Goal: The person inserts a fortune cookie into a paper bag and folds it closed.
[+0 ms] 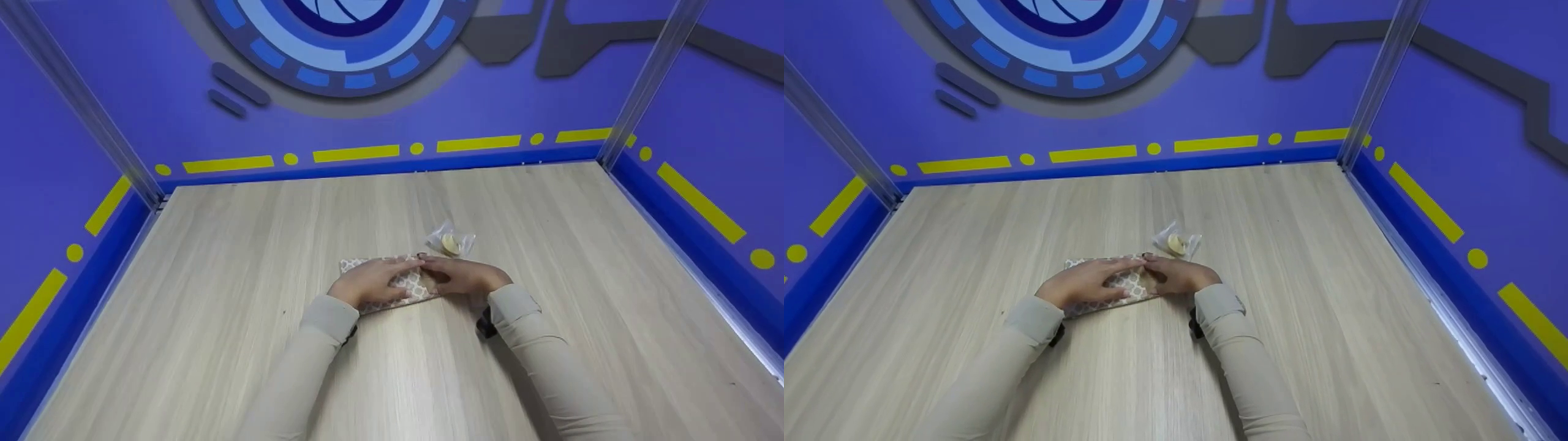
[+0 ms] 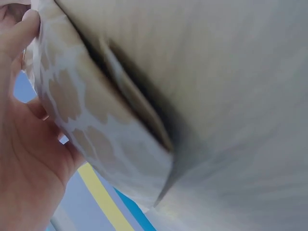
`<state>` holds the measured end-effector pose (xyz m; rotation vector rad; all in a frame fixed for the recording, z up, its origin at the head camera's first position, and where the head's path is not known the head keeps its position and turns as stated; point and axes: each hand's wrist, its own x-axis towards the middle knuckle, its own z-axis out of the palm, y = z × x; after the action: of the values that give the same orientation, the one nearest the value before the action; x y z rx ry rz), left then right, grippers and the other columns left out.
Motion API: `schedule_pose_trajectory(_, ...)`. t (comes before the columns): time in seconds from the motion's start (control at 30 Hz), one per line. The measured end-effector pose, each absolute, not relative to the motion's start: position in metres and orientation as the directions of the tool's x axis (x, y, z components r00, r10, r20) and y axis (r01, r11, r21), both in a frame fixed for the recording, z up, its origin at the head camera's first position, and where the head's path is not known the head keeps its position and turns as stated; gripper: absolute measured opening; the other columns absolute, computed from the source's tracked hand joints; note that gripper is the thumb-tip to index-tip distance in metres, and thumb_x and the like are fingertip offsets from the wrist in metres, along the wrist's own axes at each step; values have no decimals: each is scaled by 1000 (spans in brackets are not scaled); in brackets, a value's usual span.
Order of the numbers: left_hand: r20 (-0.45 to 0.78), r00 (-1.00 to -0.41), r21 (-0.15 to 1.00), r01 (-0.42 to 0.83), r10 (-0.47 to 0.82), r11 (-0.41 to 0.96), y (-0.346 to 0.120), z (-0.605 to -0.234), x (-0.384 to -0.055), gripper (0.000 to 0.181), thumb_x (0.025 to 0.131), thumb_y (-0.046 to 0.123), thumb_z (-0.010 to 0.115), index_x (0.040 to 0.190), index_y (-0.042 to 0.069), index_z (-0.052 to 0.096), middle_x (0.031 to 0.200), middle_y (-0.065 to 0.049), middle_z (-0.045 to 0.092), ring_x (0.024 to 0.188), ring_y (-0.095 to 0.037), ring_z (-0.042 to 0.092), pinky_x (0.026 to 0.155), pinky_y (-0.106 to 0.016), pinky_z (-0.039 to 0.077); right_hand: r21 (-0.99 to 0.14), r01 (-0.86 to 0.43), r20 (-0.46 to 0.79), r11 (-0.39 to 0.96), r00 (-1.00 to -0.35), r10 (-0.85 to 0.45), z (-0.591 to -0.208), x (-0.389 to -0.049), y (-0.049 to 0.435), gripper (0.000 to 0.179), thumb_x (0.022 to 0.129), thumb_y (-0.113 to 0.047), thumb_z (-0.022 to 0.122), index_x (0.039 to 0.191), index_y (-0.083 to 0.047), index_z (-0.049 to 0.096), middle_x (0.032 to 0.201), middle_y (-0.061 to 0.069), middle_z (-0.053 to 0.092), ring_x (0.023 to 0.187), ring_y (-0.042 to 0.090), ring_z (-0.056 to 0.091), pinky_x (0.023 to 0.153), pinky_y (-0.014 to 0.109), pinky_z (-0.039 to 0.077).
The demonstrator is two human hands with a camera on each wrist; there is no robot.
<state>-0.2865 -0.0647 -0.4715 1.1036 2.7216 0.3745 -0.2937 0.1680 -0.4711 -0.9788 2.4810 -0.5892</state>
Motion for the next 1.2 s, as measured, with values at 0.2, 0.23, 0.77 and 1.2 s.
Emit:
schedule_pose_trajectory(0.2, -60, -709, 346, 646, 703, 680, -64, -474, -287, 61, 84, 42, 59, 138, 25, 36, 139, 0, 41, 124, -20, 42, 101, -35, 34, -517, -547, -206, 658, -667, -716, -473, -294, 168, 63, 89, -20, 56, 142, -8, 25, 149, 14, 17, 136, 32, 16, 108, 46, 18)
schedule_pose_trajectory(0.23, -52, -705, 354, 649, 707, 673, -64, -475, -288, 60, 83, 41, 59, 136, 23, 38, 137, 1, 43, 123, -19, 43, 101, -35, 35, -518, -546, -206, 658, -667, -716, -474, -294, 168, 63, 89, -21, 56, 142, -7, 25, 149, 13, 17, 136, 31, 15, 108, 45, 18)
schedule_pose_trajectory(0.77, -94, -772, 336, 570, 629, 750, -65, -478, -287, 72, 75, 50, 63, 136, 27, 32, 140, -6, 35, 119, -28, 45, 91, -45, 42, -529, -549, -191, 647, -666, -721, -470, -294, 168, 60, 89, -20, 56, 140, -1, 28, 148, 15, 19, 135, 33, 17, 107, 46, 19)
schedule_pose_trajectory(1.2, -84, -769, 376, 564, 633, 735, -66, -478, -289, 70, 75, 47, 65, 134, 24, 35, 135, 0, 42, 118, -20, 46, 95, -36, 40, -507, -576, -167, 642, -664, -728, -469, -296, 167, 58, 89, -17, 57, 137, 2, 32, 146, 17, 24, 133, 35, 22, 106, 47, 22)
